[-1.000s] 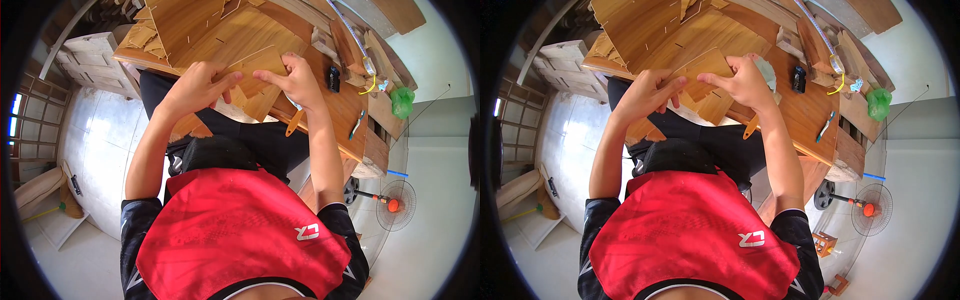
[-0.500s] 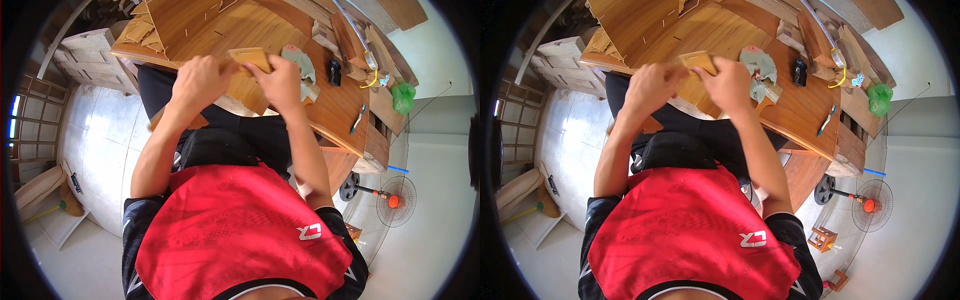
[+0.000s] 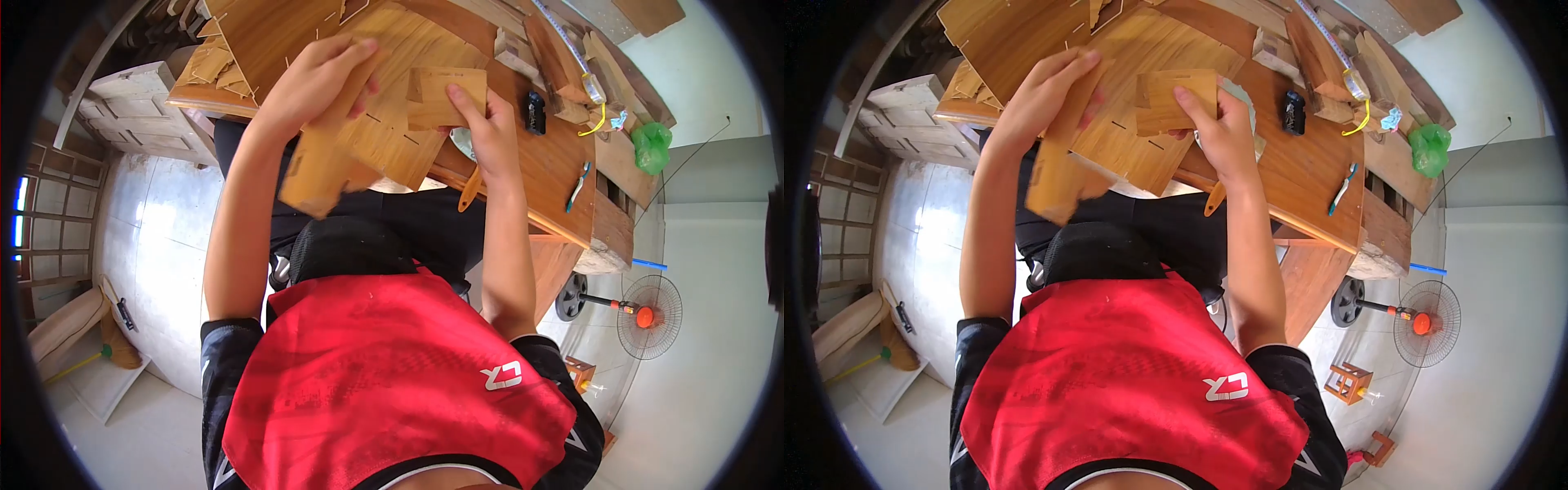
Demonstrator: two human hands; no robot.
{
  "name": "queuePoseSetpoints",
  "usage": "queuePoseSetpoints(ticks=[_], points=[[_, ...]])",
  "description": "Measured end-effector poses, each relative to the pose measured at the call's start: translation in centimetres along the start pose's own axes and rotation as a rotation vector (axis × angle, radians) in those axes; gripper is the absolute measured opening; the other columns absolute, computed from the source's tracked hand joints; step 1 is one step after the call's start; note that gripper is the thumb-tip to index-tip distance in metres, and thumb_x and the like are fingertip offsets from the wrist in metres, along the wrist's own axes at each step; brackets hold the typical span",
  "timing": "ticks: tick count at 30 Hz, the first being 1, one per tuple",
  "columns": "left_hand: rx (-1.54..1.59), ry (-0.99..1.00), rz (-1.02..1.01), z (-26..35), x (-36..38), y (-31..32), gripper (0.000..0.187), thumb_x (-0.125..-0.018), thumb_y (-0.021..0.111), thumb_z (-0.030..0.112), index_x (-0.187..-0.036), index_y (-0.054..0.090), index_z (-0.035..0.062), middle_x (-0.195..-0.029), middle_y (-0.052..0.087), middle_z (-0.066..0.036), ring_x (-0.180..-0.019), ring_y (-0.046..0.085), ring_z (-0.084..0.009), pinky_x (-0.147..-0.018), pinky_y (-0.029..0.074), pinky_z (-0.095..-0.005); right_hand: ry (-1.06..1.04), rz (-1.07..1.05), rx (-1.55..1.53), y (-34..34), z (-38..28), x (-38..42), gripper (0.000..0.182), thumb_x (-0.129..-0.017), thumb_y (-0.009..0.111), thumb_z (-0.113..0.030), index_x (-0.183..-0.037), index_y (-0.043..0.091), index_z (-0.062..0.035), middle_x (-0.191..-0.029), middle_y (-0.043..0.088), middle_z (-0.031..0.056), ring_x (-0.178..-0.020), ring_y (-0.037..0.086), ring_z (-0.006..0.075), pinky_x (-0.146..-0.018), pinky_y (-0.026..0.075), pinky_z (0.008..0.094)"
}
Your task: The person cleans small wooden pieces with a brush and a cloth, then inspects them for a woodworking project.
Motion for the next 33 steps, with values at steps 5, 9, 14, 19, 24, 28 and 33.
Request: queuePoseSetpoints(ticks=[5, 9, 14, 19, 24, 28, 33], points=[[0.389, 0.035, 0.126, -0.6, -6.4, 1.7, 0.031, -0.109, 0.054, 0.027, -0.120, 0.060, -0.0008, -0.090, 0.069, -0.010, -0.071, 0.066, -0.0173, -0.067, 0.056, -0.0302, -0.046, 0.184, 0.005, -2.9, -0.7, 1.1, 0.034, -0.098, 0.075, -0.029, -0.111, 0.070, 0.0020, -0.098, 0.074, 0.0071, -0.079, 0.070, 0.0135, -0.064, 0.058, 0.0296], [0.317, 0.139, 0.247, -4.2, -10.9, 3.3, 0.041, -0.107, 0.056, 0.029, -0.132, 0.053, -0.0029, -0.100, 0.071, -0.018, -0.084, 0.071, -0.0238, -0.076, 0.061, -0.0377, -0.075, 0.349, -0.059, -4.0, -1.5, 2.4, 0.034, -0.100, 0.071, -0.027, -0.115, 0.065, 0.0020, -0.095, 0.072, 0.0076, -0.070, 0.065, 0.0154, -0.059, 0.051, 0.0296], [-0.240, 0.387, 0.466, -6.3, -10.5, 6.0, 0.073, -0.101, 0.061, 0.039, -0.153, 0.035, -0.0050, -0.157, 0.036, -0.034, -0.147, 0.034, -0.0476, -0.123, 0.028, -0.0506, -0.132, 0.247, 0.015, -2.8, -0.8, 2.3, 0.036, -0.104, 0.066, -0.030, -0.124, 0.063, 0.0005, -0.102, 0.069, 0.0079, -0.076, 0.063, 0.0156, -0.063, 0.050, 0.0305], [-0.263, 0.662, 0.562, -1.9, -2.8, 5.8, 0.074, -0.102, 0.058, 0.042, -0.156, 0.034, -0.0030, -0.162, 0.027, -0.036, -0.149, 0.028, -0.0532, -0.124, 0.027, -0.0492, -0.087, 0.218, 0.061, -1.3, 2.4, 2.6, 0.037, -0.108, 0.059, -0.032, -0.123, 0.063, 0.0024, -0.107, 0.070, 0.0076, -0.083, 0.064, 0.0147, -0.069, 0.052, 0.0304], [-0.379, 0.426, 0.234, -6.7, -4.8, 5.0, 0.057, -0.105, 0.051, 0.045, -0.141, 0.059, 0.0017, -0.160, 0.035, -0.034, -0.147, 0.032, -0.0545, -0.121, 0.031, -0.0507, -0.075, 0.307, 0.149, 0.3, 6.5, 1.1, 0.042, -0.109, 0.058, -0.034, -0.128, 0.064, 0.0031, -0.125, 0.069, 0.0091, -0.113, 0.060, 0.0158, -0.102, 0.045, 0.0316], [-0.263, 0.264, 0.075, -5.3, -2.9, 4.3, 0.043, -0.103, 0.059, 0.039, -0.125, 0.071, 0.0039, -0.132, 0.061, -0.030, -0.123, 0.058, -0.0468, -0.104, 0.047, -0.0473, -0.173, 0.206, 0.105, 0.3, 7.8, 0.9, 0.047, -0.110, 0.056, -0.037, -0.130, 0.063, 0.0056, -0.127, 0.066, 0.0104, -0.117, 0.057, 0.0184, -0.104, 0.043, 0.0331], [-0.021, 0.316, 0.098, -1.3, 8.3, 0.7, 0.023, -0.091, 0.078, 0.014, -0.108, 0.074, -0.0008, -0.077, 0.070, -0.011, -0.075, 0.071, -0.0186, -0.069, 0.055, -0.0321, -0.293, -0.102, -0.200, 1.4, 4.3, 2.5, 0.034, -0.108, 0.058, -0.031, -0.105, 0.063, 0.0017, -0.107, 0.068, 0.0119, -0.101, 0.061, 0.0166, -0.097, 0.044, 0.0304]])
Point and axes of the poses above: each hand's wrist, its own x-axis away from the middle knuckle, its own y-axis out of the palm, z = x × y, the point moved 6 cm from there along -x, towards the middle knuckle
